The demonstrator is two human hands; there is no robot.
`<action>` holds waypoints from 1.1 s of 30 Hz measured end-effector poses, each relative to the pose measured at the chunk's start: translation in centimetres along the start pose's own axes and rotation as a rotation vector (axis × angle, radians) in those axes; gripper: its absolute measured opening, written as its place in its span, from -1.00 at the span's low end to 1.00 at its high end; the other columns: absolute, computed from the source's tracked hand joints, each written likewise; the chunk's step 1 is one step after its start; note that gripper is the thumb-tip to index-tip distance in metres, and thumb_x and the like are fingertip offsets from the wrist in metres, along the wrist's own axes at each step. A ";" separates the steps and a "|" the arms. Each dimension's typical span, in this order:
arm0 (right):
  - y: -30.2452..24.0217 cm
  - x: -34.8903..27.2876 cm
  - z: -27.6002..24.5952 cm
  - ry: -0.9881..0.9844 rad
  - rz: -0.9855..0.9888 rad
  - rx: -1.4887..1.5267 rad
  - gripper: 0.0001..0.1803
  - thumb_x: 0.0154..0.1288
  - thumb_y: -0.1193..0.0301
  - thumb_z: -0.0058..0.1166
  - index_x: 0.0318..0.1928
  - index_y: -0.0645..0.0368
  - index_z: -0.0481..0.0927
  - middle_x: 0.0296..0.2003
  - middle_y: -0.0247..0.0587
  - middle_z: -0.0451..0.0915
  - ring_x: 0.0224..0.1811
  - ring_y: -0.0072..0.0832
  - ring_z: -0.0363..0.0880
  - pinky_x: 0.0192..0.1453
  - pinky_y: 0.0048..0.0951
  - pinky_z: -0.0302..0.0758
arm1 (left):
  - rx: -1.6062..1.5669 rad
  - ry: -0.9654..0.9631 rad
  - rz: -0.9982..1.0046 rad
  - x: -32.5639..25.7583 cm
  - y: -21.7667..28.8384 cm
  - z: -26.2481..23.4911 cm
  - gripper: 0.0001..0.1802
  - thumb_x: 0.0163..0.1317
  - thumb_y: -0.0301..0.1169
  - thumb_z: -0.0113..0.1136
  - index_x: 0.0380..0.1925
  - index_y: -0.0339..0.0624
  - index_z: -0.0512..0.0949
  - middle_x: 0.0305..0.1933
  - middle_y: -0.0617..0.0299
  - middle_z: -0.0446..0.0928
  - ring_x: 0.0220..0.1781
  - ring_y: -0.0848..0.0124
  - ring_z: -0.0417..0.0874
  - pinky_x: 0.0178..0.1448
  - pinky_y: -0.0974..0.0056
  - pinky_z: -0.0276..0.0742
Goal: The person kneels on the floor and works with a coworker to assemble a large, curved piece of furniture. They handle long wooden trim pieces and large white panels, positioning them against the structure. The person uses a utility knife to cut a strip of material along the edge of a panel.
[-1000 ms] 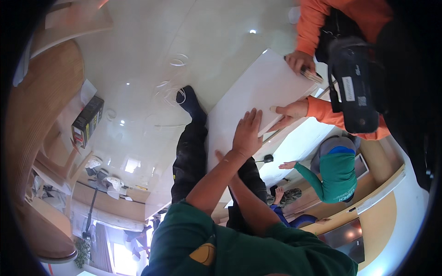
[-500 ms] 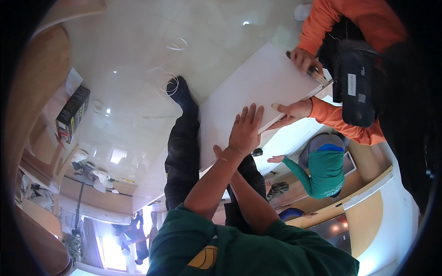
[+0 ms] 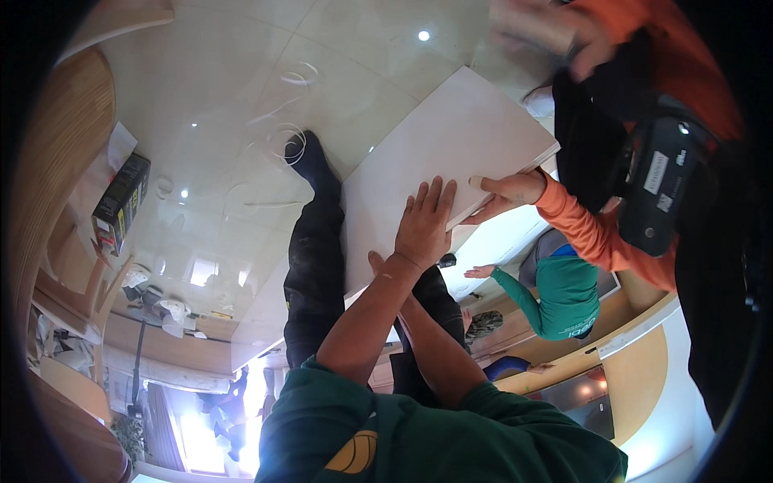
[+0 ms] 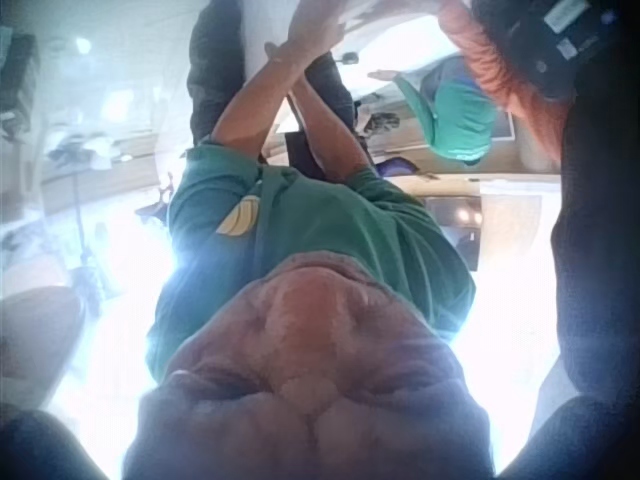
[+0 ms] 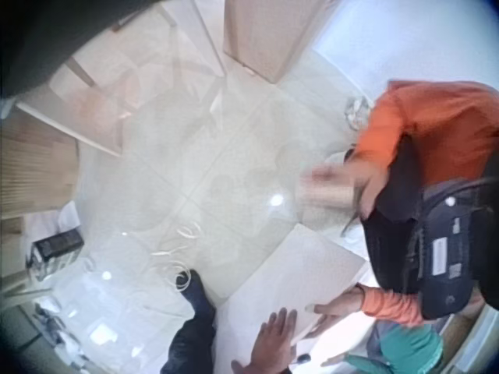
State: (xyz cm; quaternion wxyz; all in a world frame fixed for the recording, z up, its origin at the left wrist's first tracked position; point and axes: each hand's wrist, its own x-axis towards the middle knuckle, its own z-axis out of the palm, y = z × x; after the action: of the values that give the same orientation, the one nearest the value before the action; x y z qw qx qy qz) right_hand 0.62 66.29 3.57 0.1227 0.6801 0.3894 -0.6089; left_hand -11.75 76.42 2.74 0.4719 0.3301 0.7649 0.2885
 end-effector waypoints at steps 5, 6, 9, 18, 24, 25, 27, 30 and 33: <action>-0.2 0.0 0.2 -0.016 0.008 -0.007 -0.59 0.24 0.37 0.28 0.06 0.31 0.63 -0.08 0.06 0.72 0.01 -0.14 0.72 0.06 -0.17 0.60 | -0.024 0.006 -0.025 -0.1 -0.4 -0.1 -0.01 -0.01 -0.46 0.41 0.47 -0.10 0.18 0.49 -0.13 0.24 0.46 -0.17 0.35 0.41 -0.20 0.41; -0.2 0.1 0.2 -0.007 0.005 -0.004 -0.59 0.24 0.37 0.28 0.06 0.31 0.63 -0.09 0.06 0.72 0.01 -0.14 0.72 0.06 -0.17 0.60 | -0.032 0.009 -0.019 0.1 -0.4 -0.3 -0.01 -0.01 -0.46 0.42 0.47 -0.10 0.17 0.49 -0.12 0.24 0.47 -0.17 0.35 0.42 -0.19 0.41; -0.1 -0.1 0.1 0.015 0.003 0.004 -0.59 0.24 0.37 0.28 0.06 0.31 0.63 -0.09 0.06 0.72 0.01 -0.14 0.72 0.06 -0.17 0.60 | -0.066 -0.051 -0.032 0.2 0.2 -1.0 0.00 -0.03 -0.46 0.43 0.47 -0.09 0.18 0.49 -0.11 0.24 0.48 -0.16 0.33 0.43 -0.19 0.39; -0.9 0.4 0.8 0.022 -0.007 0.036 -0.61 0.25 0.37 0.26 0.05 0.30 0.64 -0.10 0.06 0.72 0.00 -0.14 0.72 0.06 -0.17 0.60 | -0.050 -0.035 -0.018 0.3 -0.3 -0.7 0.02 -0.05 -0.46 0.45 0.47 -0.12 0.18 0.48 -0.13 0.25 0.49 -0.15 0.31 0.46 -0.16 0.36; -1.5 0.5 0.9 0.030 -0.005 0.055 -0.62 0.25 0.37 0.26 0.04 0.30 0.64 -0.11 0.06 0.72 -0.01 -0.13 0.72 0.05 -0.17 0.60 | -0.034 0.010 -0.005 0.4 -0.1 -1.0 -0.03 -0.06 -0.52 0.40 0.44 -0.20 0.23 0.43 -0.15 0.31 0.41 -0.18 0.39 0.44 -0.02 0.39; -1.5 0.5 1.0 0.028 -0.005 0.057 -0.62 0.25 0.37 0.26 0.04 0.30 0.64 -0.11 0.06 0.72 -0.01 -0.13 0.72 0.05 -0.17 0.60 | -0.031 0.013 -0.008 0.3 -0.1 -1.1 -0.03 -0.06 -0.53 0.40 0.44 -0.20 0.24 0.43 -0.15 0.31 0.41 -0.17 0.40 0.44 -0.02 0.40; -1.3 0.5 1.2 0.035 -0.004 0.068 -0.62 0.26 0.37 0.25 0.03 0.30 0.64 -0.11 0.06 0.72 -0.01 -0.13 0.72 0.05 -0.17 0.60 | -0.032 0.015 -0.005 0.4 0.1 -1.1 -0.04 -0.06 -0.53 0.40 0.44 -0.20 0.25 0.43 -0.15 0.32 0.40 -0.17 0.41 0.44 -0.01 0.41; -1.3 0.6 1.2 0.031 -0.001 0.074 -0.63 0.26 0.37 0.25 0.03 0.30 0.64 -0.11 0.06 0.72 -0.02 -0.13 0.72 0.05 -0.17 0.60 | -0.030 0.038 -0.007 0.5 0.2 -1.1 -0.05 -0.07 -0.54 0.40 0.43 -0.20 0.26 0.42 -0.14 0.33 0.38 -0.16 0.43 0.42 -0.01 0.44; -1.2 0.5 1.4 0.026 0.002 0.078 -0.63 0.26 0.37 0.24 0.03 0.29 0.64 -0.12 0.06 0.72 -0.02 -0.13 0.72 0.05 -0.17 0.60 | -0.011 0.052 0.008 0.6 0.0 -1.2 -0.06 -0.06 -0.54 0.39 0.42 -0.19 0.27 0.41 -0.14 0.35 0.36 -0.17 0.45 0.40 0.00 0.47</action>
State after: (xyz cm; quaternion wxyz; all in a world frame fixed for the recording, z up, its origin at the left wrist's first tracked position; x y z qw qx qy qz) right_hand -1.27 66.38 3.20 0.0916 0.6928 0.3660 -0.6146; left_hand -12.99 76.72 2.89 0.4525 0.3227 0.7741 0.3031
